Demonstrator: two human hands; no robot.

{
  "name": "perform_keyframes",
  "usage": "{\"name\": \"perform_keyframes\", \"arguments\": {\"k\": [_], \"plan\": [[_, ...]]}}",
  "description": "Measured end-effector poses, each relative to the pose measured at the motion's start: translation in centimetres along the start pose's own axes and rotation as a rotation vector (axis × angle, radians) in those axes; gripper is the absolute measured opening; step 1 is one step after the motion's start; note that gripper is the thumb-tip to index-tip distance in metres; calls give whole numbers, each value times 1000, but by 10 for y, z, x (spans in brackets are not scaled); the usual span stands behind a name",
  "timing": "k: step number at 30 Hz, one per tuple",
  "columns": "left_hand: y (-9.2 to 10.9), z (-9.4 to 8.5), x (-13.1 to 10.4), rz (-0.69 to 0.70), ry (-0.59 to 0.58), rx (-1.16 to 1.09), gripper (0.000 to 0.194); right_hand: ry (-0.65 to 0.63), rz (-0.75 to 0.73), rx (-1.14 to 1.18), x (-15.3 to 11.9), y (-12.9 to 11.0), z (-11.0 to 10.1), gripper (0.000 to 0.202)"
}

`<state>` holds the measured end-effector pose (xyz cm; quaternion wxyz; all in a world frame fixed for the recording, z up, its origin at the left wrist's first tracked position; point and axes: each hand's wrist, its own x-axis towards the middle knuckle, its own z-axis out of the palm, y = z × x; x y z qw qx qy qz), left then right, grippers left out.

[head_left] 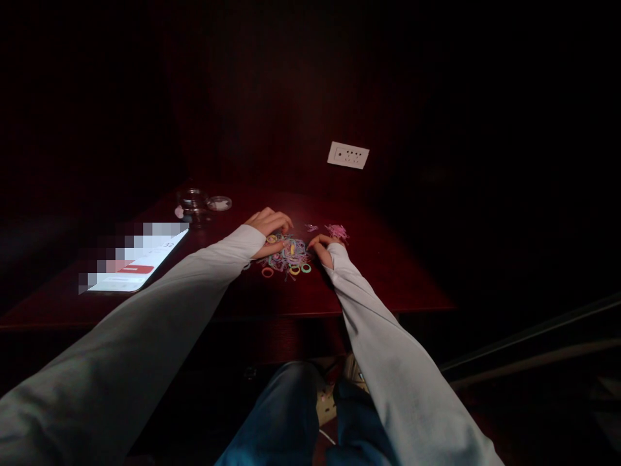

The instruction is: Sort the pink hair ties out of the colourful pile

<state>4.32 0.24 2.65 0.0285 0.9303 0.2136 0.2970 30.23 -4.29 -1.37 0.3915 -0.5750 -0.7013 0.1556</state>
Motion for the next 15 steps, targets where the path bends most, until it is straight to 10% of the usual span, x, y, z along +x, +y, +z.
{"name": "perform_keyframes", "arguments": {"k": [15], "plan": [[4, 12, 0, 156, -86, -54, 25, -102, -154, -37, 0, 16, -3, 20]]}}
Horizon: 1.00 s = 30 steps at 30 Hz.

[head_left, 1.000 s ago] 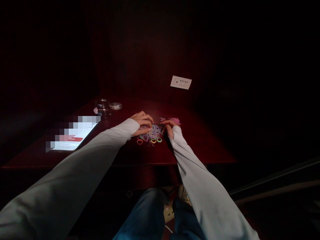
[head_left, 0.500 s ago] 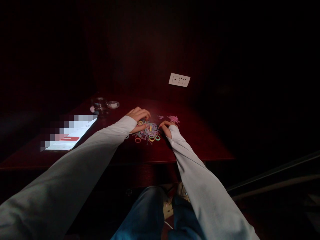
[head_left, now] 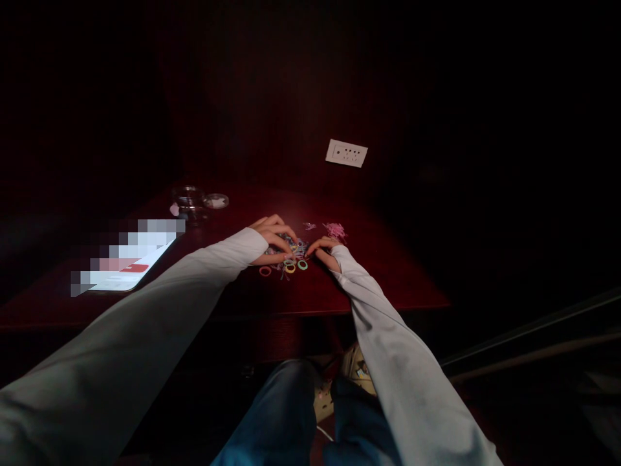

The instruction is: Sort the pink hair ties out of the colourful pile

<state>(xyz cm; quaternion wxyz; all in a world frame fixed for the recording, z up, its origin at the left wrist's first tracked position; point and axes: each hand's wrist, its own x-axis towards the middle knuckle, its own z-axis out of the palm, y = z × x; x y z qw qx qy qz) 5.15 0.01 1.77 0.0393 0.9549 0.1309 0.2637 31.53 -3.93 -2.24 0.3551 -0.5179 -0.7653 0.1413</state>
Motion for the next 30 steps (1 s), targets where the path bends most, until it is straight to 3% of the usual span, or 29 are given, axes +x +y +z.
{"name": "perform_keyframes", "arguments": {"k": [11, 24, 30], "plan": [[-2, -3, -1, -57, 14, 26, 25, -87, 27, -19, -10, -41, -17, 3], [6, -5, 5, -92, -36, 45, 25, -46, -78, 60, -7, -31, -7, 37], [4, -4, 6, -87, 37, -20, 27, 0, 32, 157, -7, -32, -8, 41]]}}
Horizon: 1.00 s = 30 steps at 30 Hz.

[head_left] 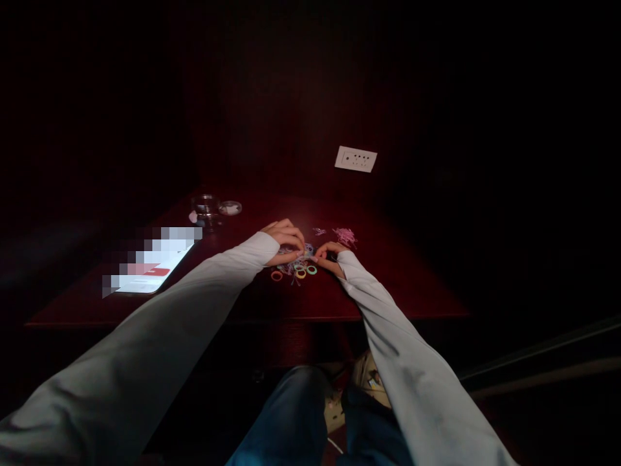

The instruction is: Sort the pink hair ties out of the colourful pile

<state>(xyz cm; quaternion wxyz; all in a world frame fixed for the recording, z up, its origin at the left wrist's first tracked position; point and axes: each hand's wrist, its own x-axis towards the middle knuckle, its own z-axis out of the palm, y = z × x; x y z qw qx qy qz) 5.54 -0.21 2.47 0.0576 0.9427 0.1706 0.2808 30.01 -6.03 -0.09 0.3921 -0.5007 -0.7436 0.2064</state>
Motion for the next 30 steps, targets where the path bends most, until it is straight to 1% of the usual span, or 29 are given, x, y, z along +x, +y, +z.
{"name": "perform_keyframes", "arguments": {"k": [3, 6, 11, 15, 18, 20, 24, 26, 30], "plan": [[-2, 2, -1, -14, 34, 6, 25, 40, 67, 54, 0, 0, 0, 44], [-1, 2, -2, -30, 59, 28, 22, 60, 103, 90, 0, 0, 0, 44], [3, 0, -1, -71, 54, 71, 16, 93, 135, 152, 3, 2, 2, 48], [1, 0, 0, -91, 55, 72, 23, 105, 126, 190, 6, 4, 6, 51], [-1, 1, 0, -83, 29, 79, 30, 111, 125, 183, 5, 2, 6, 49], [-2, 1, 0, -80, 15, 89, 30, 103, 114, 150, 5, 2, 5, 48], [-2, 3, 0, -79, -1, 114, 26, 57, 44, 70, 5, 2, 3, 48], [-3, 4, 1, -80, -4, 119, 26, 62, 33, 61, 5, 2, 3, 47], [-4, 5, 1, -78, 15, 103, 38, 81, 13, 53, 5, 2, 5, 44]]}}
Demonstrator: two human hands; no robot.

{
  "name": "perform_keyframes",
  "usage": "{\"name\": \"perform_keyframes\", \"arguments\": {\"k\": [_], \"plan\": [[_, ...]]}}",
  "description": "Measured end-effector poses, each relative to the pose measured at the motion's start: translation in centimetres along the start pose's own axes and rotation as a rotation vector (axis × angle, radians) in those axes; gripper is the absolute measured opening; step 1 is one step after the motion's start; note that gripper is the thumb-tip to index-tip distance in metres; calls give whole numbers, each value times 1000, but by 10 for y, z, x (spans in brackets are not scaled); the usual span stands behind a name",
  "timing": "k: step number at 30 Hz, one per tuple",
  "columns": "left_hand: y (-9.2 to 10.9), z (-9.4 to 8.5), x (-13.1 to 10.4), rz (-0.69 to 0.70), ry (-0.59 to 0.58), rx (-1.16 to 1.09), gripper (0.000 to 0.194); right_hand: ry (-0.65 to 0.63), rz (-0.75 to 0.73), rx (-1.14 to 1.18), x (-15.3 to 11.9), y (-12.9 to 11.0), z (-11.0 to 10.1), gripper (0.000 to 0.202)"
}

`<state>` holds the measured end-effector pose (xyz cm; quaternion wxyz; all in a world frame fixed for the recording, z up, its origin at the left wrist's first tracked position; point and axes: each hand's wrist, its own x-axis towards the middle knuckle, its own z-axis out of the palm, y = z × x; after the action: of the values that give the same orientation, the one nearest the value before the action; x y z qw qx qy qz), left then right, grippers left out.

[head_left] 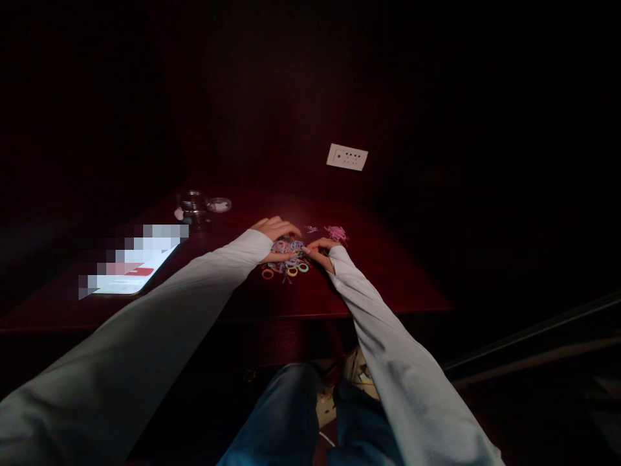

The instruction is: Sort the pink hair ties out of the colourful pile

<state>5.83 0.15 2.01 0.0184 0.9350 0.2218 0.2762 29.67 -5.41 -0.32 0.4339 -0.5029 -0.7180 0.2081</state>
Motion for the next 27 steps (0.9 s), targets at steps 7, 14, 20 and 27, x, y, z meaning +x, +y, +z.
{"name": "perform_keyframes", "arguments": {"k": [7, 14, 20, 27], "plan": [[4, 2, 0, 54, -32, -1, 26, 19, 15, -25, 5, 6, 6, 50], [-2, 3, -2, 17, 0, 14, 24, 44, 72, 85, 1, 2, 5, 53], [-2, 1, -3, 20, 15, 37, 23, 100, 219, 15, -2, 7, 2, 67], [1, -1, -2, -30, 19, 72, 20, -60, 261, -148, -8, -7, -4, 66]]}}
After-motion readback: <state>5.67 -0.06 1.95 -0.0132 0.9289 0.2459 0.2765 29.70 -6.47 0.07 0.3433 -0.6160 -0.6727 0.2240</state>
